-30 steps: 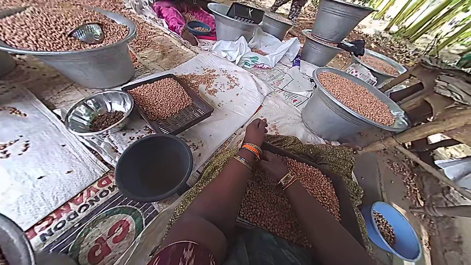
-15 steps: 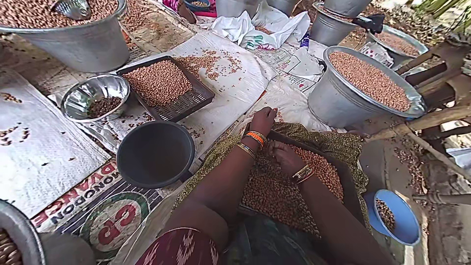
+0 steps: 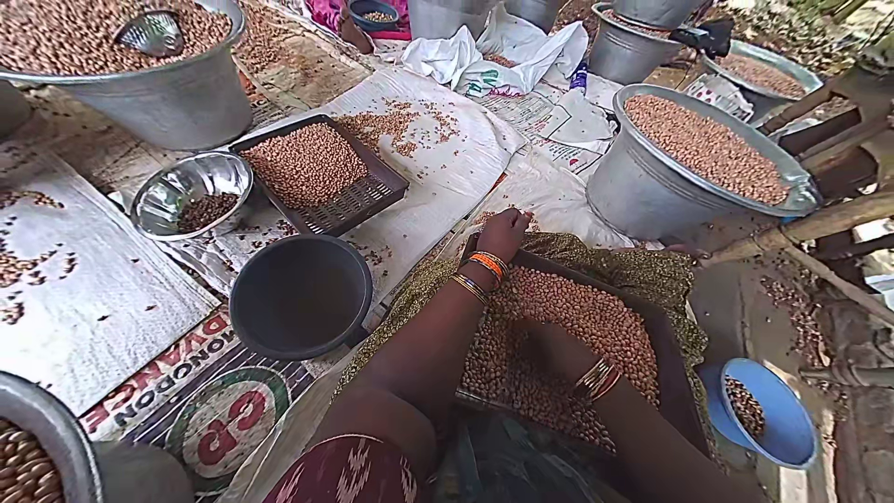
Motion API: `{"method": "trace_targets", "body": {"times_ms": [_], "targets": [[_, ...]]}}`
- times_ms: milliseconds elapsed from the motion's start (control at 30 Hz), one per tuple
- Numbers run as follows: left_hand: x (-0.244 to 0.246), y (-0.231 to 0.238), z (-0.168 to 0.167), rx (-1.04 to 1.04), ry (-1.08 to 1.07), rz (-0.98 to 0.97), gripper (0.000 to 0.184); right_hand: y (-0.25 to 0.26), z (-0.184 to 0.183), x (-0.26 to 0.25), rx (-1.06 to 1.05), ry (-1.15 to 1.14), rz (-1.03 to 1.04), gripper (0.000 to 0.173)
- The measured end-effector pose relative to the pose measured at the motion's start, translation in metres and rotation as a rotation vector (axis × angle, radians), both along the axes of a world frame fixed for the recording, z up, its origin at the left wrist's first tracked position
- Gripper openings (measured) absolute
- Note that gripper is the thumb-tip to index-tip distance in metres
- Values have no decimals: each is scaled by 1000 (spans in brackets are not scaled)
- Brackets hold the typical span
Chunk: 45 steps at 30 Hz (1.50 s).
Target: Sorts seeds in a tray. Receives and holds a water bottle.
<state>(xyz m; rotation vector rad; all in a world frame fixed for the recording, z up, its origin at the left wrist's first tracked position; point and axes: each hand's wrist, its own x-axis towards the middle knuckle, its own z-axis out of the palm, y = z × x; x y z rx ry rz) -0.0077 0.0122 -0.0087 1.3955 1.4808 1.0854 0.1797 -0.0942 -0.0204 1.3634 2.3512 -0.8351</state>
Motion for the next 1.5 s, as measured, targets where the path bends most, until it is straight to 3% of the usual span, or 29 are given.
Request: {"method": "trace_targets", "body": {"times_ms": [67,133,167,367,533,767,1100,1167,1233,1333,1400,1500], "targets": [[1,-2,2,-20,15,4,40,-6,0,0,40,180,63,35],[4,-8,9,-47,16,15,40,-14,-11,-4,79,430,194,20],[3,-4,5,-33,20,6,40,-17,-15,-8,93,451,237,17],[-1,2,-3,7,29,-20,40,-22,-18,-17,61,327,265,18],[1,5,-4,9,11,-17,40,-10,-25,-7,-5,507,255,17],[0,3,-3,18,35,-38,42,-13,-22,-8,72,513,241,13],[1,2,-2,-15,53,-79,43,-21,-17,-19,67,237,207,20],[2,2,0,-51,131,-245,39,-22,-15,-20,71,209,206,22],[4,1,3,-63,343,-511,34,-20,-16,-18,35,272,180,21],[4,-1,0,-35,596,-695,23,-11,-24,-6,-288,752,-32,4],[4,-6,-6,-29,693,-684,16,-8,-27,-4,-501,907,-126,15],[4,-7,-3,-74,831,-748,16,-15,-24,-21,-225,728,-5,22]]}}
